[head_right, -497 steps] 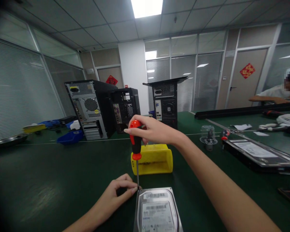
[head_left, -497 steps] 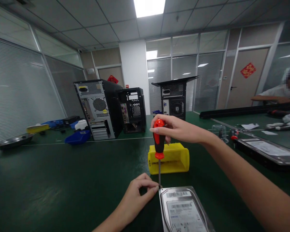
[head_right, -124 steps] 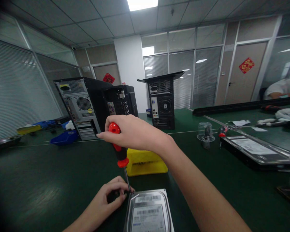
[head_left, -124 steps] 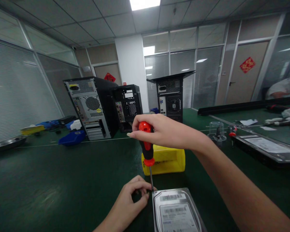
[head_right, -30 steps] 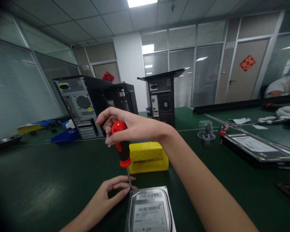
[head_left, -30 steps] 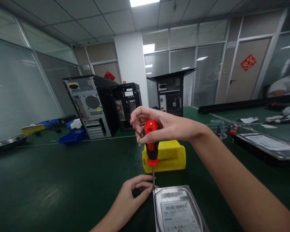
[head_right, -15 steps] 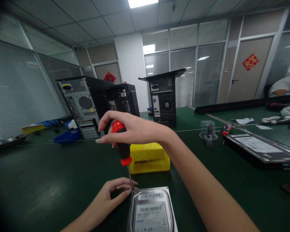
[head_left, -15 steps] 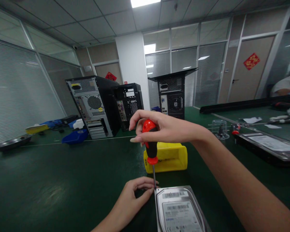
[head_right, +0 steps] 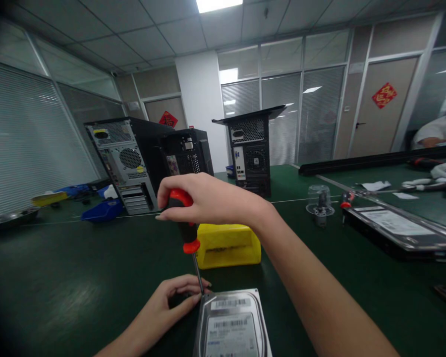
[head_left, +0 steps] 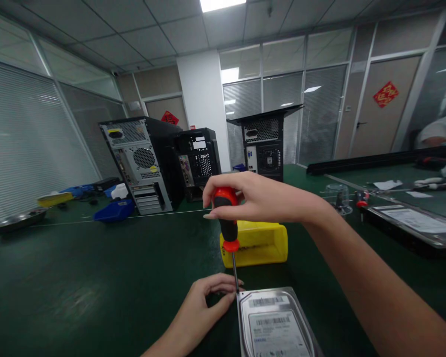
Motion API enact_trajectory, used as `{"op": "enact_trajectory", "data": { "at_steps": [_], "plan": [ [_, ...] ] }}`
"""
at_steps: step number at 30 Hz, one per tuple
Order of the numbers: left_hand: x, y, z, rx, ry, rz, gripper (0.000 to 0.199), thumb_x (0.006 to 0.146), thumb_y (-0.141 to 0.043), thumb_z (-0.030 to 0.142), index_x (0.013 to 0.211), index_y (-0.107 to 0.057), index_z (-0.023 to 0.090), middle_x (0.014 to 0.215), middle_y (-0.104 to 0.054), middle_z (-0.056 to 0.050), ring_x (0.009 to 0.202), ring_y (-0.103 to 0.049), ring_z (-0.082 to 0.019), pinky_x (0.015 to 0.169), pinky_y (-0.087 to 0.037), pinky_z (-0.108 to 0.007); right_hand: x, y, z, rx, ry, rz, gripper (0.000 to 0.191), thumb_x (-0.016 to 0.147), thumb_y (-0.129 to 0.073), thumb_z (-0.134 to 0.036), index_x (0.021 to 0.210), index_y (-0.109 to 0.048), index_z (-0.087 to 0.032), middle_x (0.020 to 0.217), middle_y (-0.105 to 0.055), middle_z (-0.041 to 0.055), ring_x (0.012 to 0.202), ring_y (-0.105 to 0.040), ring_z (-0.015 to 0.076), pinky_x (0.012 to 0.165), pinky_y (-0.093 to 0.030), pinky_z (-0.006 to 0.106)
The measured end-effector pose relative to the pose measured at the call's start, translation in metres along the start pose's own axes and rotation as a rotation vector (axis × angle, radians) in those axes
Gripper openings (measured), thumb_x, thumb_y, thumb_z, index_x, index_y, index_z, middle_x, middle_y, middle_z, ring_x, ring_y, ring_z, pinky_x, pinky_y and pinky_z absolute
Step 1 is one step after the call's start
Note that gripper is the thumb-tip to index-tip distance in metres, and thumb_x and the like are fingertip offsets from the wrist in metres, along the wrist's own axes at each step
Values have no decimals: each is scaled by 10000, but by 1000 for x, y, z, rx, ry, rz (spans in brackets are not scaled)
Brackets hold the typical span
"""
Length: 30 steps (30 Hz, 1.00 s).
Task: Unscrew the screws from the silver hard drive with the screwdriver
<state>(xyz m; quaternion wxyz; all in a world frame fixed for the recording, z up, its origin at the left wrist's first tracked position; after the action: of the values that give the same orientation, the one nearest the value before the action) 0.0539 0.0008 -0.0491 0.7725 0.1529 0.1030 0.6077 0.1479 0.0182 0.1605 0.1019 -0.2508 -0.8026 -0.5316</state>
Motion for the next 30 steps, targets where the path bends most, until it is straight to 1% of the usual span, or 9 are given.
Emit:
{"op": "enact_trajectory", "data": {
  "at_steps": [6, 9, 11, 13, 15, 18, 20, 24, 30],
  "plan": [
    [0, 1, -4, -11, -9, 4, 239, 853, -612, 222, 1050, -720, 141, 1078, -756, -89, 1003, -695, -217, 933, -520, -319, 0, 1, 2, -73, -74, 15, 185, 906, -655, -341, 964, -624, -168, 953, -651, 19, 868, -607, 175, 731, -455, 294],
    [0, 2, -3, -7, -11, 8, 233, 855, -617, 225, 1047, -723, 147, 1077, -757, -85, 1005, -693, -217, 931, -520, -318, -1, -2, -1, -67, -76, -13, 217, 925, -621, -330, 1062, -605, -163, 1023, -640, 29, 910, -600, 175, 754, -461, 293],
    [0, 3, -2, -2, -9, 11, 231, 855, -619, 225, 1046, -723, 144, 1081, -755, -88, 1008, -692, -218, 932, -520, -317, -3, -4, -3, -51, -74, -40, 241, 942, -568, -244, 1170, -559, -165, 1129, -617, 42, 982, -589, 174, 819, -458, 299],
    [0, 3, -2, -1, -10, 11, 231, 853, -619, 223, 1045, -722, 143, 1088, -755, -89, 1011, -693, -218, 933, -519, -315, -4, -5, -4, -32, -77, -59, 282, 947, -524, -174, 1229, -517, -171, 1187, -594, 49, 1022, -575, 172, 860, -449, 307],
    [0, 2, -2, -8, -13, 7, 232, 850, -622, 226, 1044, -721, 143, 1080, -758, -89, 1009, -696, -219, 934, -520, -315, -5, -5, -5, -23, -85, -65, 277, 961, -512, -178, 1238, -505, -177, 1169, -597, 47, 1007, -575, 174, 850, -450, 316],
    [0, 2, -1, -37, -26, 8, 239, 851, -627, 247, 1045, -713, 138, 1049, -765, -94, 995, -704, -224, 927, -525, -318, -4, -5, -5, -27, -77, -48, 293, 968, -558, -253, 1247, -500, -186, 1111, -616, 31, 955, -586, 170, 808, -457, 311],
    [0, 3, 0, -46, -31, 15, 245, 853, -628, 266, 1041, -708, 132, 1031, -767, -100, 981, -709, -226, 918, -529, -319, -2, -4, -6, -32, -54, -25, 312, 949, -609, -309, 1220, -519, -185, 1075, -626, 19, 913, -593, 160, 768, -458, 290],
    [0, 5, 1, -51, -22, 40, 261, 842, -642, 286, 1031, -698, 116, 1013, -769, -116, 964, -716, -232, 907, -533, -323, 2, -4, -9, -48, 1, 24, 320, 879, -696, -416, 1050, -597, -164, 972, -641, 4, 856, -597, 153, 707, -453, 260],
    [-2, 6, 1, -81, 2, 53, 282, 810, -684, 316, 1020, -694, 128, 986, -777, -110, 958, -726, -237, 919, -535, -340, 4, -2, -7, -66, -50, 54, 351, 823, -731, -480, 903, -598, -165, 849, -623, -8, 756, -575, 157, 622, -433, 263]
  ]
}}
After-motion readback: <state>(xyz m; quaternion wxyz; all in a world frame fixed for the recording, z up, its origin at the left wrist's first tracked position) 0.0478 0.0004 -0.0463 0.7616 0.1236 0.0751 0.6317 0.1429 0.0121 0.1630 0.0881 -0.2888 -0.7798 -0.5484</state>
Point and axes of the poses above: each hand's wrist, its own x-axis towards the middle knuckle, its own y-axis out of the back of the hand, z = x × y, the point moved 8 cm from there along x, towards the middle knuckle
